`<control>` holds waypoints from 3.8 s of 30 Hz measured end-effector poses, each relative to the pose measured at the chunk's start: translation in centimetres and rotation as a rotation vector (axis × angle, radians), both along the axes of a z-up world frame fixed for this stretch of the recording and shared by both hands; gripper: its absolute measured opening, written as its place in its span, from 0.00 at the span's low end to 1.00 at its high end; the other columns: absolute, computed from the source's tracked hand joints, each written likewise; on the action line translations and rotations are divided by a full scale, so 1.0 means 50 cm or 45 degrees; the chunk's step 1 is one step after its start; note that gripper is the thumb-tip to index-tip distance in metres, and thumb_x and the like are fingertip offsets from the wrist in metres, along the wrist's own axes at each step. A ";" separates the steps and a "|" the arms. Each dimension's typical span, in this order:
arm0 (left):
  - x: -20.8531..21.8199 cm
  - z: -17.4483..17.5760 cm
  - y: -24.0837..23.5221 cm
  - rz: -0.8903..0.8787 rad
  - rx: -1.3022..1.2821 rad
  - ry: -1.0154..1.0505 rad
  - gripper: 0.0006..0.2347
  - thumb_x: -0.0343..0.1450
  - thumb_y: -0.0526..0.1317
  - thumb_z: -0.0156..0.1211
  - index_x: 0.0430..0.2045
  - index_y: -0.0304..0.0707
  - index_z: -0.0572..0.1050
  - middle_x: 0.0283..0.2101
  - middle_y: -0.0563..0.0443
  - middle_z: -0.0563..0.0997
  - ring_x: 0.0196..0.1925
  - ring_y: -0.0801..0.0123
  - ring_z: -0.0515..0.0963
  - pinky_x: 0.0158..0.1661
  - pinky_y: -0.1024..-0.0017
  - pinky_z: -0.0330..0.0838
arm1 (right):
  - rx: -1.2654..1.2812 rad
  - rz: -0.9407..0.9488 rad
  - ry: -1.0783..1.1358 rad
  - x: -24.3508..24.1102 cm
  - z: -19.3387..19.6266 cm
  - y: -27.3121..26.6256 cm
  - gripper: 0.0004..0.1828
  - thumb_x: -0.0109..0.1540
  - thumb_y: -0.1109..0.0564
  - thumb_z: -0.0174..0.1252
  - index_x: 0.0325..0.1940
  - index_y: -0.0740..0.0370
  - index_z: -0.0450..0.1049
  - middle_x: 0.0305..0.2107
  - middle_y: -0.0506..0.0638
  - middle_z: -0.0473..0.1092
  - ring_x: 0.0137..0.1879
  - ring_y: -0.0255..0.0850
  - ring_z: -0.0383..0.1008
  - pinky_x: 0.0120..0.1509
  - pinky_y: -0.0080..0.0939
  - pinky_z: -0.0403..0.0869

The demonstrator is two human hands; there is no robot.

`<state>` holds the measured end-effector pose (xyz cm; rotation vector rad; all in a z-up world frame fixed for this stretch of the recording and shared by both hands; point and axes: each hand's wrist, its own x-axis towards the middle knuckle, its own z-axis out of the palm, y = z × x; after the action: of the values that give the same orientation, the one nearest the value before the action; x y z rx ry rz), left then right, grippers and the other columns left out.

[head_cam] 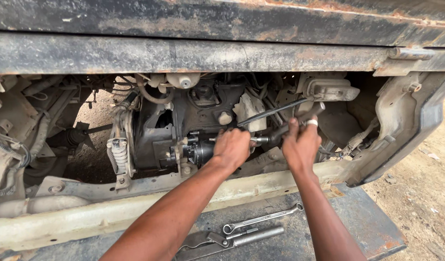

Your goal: The person uses a wrench to tighten bolts on a cylindrical mechanical component, likely a starter motor, located under the front of a vehicle. The person works from underneath the vehicle, manipulating the tool with both hands to secure the part.

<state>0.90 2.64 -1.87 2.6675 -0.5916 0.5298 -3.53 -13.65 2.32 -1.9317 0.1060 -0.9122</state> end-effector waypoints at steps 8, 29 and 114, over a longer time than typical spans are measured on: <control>-0.077 0.083 0.075 -0.065 -0.052 0.403 0.08 0.72 0.37 0.58 0.38 0.32 0.80 0.28 0.41 0.79 0.23 0.64 0.76 0.26 0.62 0.74 | -0.040 -0.218 -0.153 -0.016 -0.015 -0.047 0.10 0.70 0.59 0.52 0.55 0.65 0.67 0.34 0.57 0.78 0.38 0.47 0.83 0.42 0.46 0.79; -0.071 -0.004 0.183 0.588 -2.391 1.189 0.20 0.68 0.50 0.51 0.51 0.42 0.74 0.55 0.42 0.80 0.55 0.52 0.76 0.59 0.29 0.55 | -0.315 -0.382 -0.101 -0.021 -0.003 -0.001 0.15 0.68 0.59 0.54 0.57 0.67 0.67 0.30 0.72 0.75 0.39 0.69 0.78 0.46 0.65 0.73; -0.063 0.002 0.159 0.715 -3.718 0.725 0.22 0.58 0.49 0.49 0.43 0.41 0.78 0.53 0.50 0.79 0.55 0.63 0.76 0.63 0.58 0.64 | -0.458 -0.109 0.251 0.006 -0.023 0.046 0.22 0.67 0.44 0.56 0.44 0.68 0.77 0.35 0.72 0.75 0.48 0.70 0.74 0.56 0.62 0.70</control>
<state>-2.24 10.60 -1.77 -0.0901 0.7728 0.1397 -3.23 -11.37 1.17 -2.3663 0.1498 -0.8364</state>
